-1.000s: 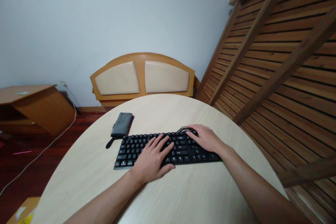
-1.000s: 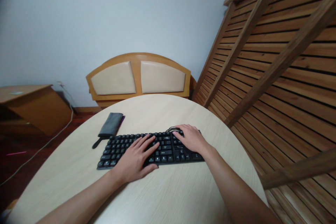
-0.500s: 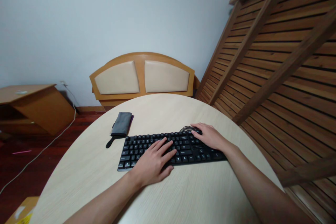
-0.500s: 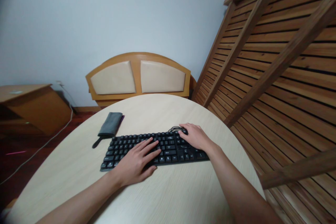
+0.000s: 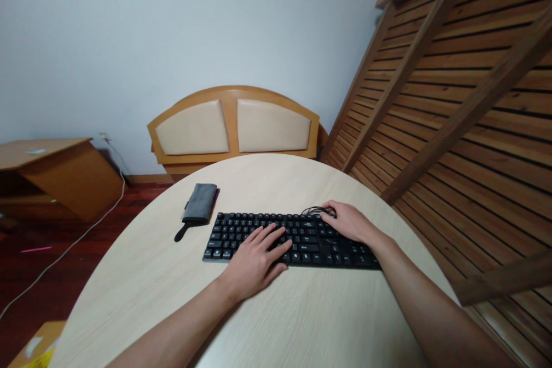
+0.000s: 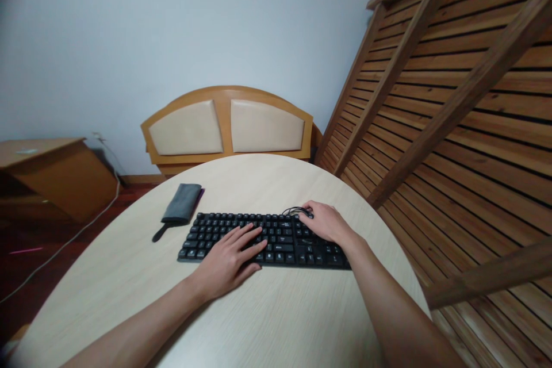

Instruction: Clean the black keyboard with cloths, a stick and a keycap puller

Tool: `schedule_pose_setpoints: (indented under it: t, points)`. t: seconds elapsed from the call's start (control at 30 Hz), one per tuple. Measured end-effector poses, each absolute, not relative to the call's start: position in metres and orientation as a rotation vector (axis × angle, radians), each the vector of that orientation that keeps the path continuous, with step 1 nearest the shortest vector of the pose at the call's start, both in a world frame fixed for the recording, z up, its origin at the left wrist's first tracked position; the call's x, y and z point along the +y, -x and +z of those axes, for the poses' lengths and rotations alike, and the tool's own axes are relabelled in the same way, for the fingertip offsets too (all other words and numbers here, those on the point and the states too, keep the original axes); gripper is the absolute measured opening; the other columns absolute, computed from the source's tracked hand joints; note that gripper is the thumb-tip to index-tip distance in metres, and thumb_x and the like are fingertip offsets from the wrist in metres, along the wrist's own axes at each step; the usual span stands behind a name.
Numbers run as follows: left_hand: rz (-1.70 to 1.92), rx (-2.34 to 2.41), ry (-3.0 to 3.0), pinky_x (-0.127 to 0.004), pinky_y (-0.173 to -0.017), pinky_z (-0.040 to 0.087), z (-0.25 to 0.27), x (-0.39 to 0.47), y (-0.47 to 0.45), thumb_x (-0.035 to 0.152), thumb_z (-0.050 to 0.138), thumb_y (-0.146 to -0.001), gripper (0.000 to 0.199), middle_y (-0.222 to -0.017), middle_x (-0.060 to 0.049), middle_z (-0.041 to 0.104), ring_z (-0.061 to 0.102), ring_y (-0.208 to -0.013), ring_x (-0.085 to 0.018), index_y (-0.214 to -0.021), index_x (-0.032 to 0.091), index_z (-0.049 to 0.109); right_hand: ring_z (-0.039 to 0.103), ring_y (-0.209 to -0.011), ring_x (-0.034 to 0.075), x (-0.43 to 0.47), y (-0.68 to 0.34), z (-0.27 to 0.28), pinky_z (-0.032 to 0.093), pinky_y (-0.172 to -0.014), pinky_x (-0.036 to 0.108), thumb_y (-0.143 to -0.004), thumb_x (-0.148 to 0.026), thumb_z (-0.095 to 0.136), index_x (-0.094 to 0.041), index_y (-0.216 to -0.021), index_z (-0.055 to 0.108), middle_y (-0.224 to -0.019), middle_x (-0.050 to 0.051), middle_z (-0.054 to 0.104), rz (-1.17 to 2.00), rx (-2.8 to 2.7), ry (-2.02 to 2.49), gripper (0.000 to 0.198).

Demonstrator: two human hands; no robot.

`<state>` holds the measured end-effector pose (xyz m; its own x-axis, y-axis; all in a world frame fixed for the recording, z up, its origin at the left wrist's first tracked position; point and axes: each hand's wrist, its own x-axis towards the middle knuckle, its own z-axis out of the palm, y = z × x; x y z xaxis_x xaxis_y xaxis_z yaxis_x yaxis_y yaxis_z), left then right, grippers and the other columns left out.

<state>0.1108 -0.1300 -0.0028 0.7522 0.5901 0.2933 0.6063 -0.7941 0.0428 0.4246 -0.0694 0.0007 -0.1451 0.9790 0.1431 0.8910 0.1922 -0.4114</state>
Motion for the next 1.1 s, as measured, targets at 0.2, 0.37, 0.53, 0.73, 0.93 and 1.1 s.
schedule_pose_setpoints:
  t: [0.2, 0.37, 0.53, 0.73, 0.93, 1.1]
  points:
    - [-0.484, -1.047, 2.847, -0.055, -0.116, 0.04, -0.009, -0.124, -0.111, 0.037, 0.057, -0.099, 0.046, -0.155, -0.008, 0.049, 0.041, -0.145, -0.03, -0.143, 0.025, 0.054, 0.07, -0.092, 0.028, -0.071, -0.43, 0.004, 0.052, -0.081, 0.038, -0.093, -0.052, 0.051, -0.023, -0.104, 0.071, -0.104, 0.009, 0.076, 0.385, -2.068, 1.767, 0.037]
    - [-0.515, -1.069, 2.888, -0.053, -0.116, 0.04, -0.01, -0.116, -0.104, 0.036, 0.062, -0.096, 0.049, -0.153, -0.01, 0.05, 0.042, -0.144, -0.03, -0.142, 0.023, 0.055, 0.068, -0.104, 0.03, -0.07, -0.431, 0.003, 0.051, -0.092, 0.042, -0.094, -0.056, 0.05, -0.023, -0.109, 0.073, -0.115, 0.011, 0.074, 0.416, -2.084, 1.677, 0.044]
    - [-0.527, -1.1, 2.892, -0.059, -0.117, 0.035, -0.008, -0.113, -0.099, 0.039, 0.065, -0.093, 0.051, -0.154, -0.009, 0.048, 0.037, -0.146, -0.034, -0.142, 0.028, 0.056, 0.066, -0.109, 0.03, -0.069, -0.432, 0.0, 0.049, -0.098, 0.044, -0.095, -0.055, 0.049, -0.022, -0.114, 0.073, -0.12, 0.012, 0.073, 0.398, -2.106, 1.644, 0.045]
    - [-0.448, -1.209, 2.804, -0.063, -0.115, 0.033, -0.011, -0.111, -0.097, 0.051, 0.063, -0.094, 0.057, -0.158, -0.008, 0.042, 0.033, -0.147, -0.038, -0.147, 0.034, 0.051, 0.066, -0.109, 0.029, -0.069, -0.431, -0.001, 0.049, -0.1, 0.044, -0.098, -0.051, 0.045, -0.021, -0.114, 0.073, -0.118, 0.011, 0.073, 0.37, -2.168, 1.556, 0.043]
    - [-0.398, -1.116, 2.744, -0.057, -0.112, 0.04, -0.008, -0.11, -0.099, 0.058, 0.058, -0.095, 0.057, -0.151, -0.01, 0.052, 0.044, -0.141, -0.035, -0.144, 0.029, 0.054, 0.061, -0.121, 0.032, -0.076, -0.422, 0.005, 0.044, -0.108, 0.051, -0.1, -0.056, 0.039, -0.022, -0.124, 0.071, -0.13, 0.012, 0.069, 0.273, -2.289, 1.558, 0.052]
    - [-0.383, -1.089, 2.715, -0.054, -0.11, 0.042, -0.008, -0.109, -0.1, 0.061, 0.055, -0.094, 0.06, -0.149, -0.01, 0.054, 0.047, -0.137, -0.036, -0.143, 0.025, 0.054, 0.036, -0.145, 0.038, -0.094, -0.401, 0.016, 0.025, -0.12, 0.058, -0.079, -0.077, 0.06, -0.024, -0.151, 0.048, -0.158, 0.015, 0.042, 0.355, -2.448, 1.543, 0.09]
